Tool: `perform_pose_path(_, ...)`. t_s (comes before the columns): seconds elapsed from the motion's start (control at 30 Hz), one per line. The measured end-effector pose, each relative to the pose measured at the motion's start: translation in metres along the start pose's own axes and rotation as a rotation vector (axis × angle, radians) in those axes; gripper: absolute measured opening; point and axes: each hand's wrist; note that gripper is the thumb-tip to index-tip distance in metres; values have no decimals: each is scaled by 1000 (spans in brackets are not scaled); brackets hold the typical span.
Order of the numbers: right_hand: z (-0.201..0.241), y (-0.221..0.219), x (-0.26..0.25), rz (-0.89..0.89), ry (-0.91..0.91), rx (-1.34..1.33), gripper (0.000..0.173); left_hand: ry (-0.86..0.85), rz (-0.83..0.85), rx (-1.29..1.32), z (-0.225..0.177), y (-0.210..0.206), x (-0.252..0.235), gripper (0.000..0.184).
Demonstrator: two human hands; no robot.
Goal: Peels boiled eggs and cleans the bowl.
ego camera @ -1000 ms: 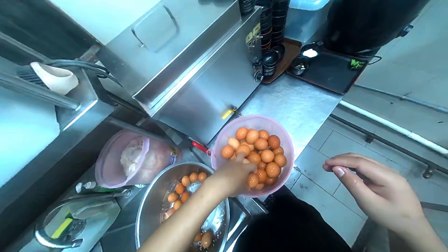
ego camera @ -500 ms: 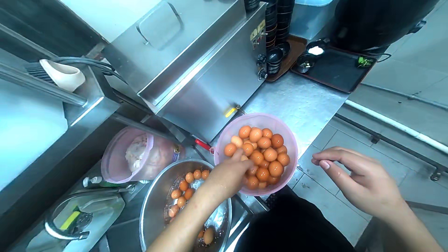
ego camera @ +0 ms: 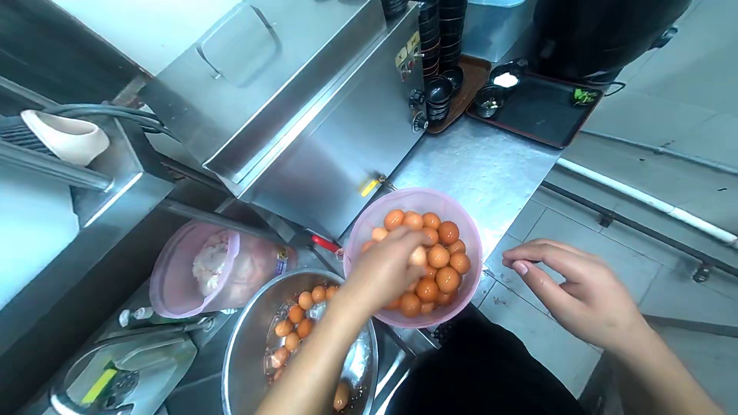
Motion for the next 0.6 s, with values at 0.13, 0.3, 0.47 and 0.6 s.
perform_pose_path(0.13,4,-4,-4,14,12,5,24,-169,13,-125,-29,-24,-34,39)
perform_pose_path(0.3,3,-3,-3,15,10,27,24,-114,60,-141,-51,-36,-57,38)
perform_pose_path(0.47,-7,1,4,34,-33,25,26,-70,-30,-69,-47,-35,-43,44)
perform_pose_path(0.6,-19,7,9,62,-11,-20,29,-100,-384,158,-15,16,29,26)
Point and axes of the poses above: each hand's wrist, its own x-axis away from the middle knuckle, its own y-axis out of the back of the hand, z = x × y, and after that the axes turned 1 degree about z, right-handed
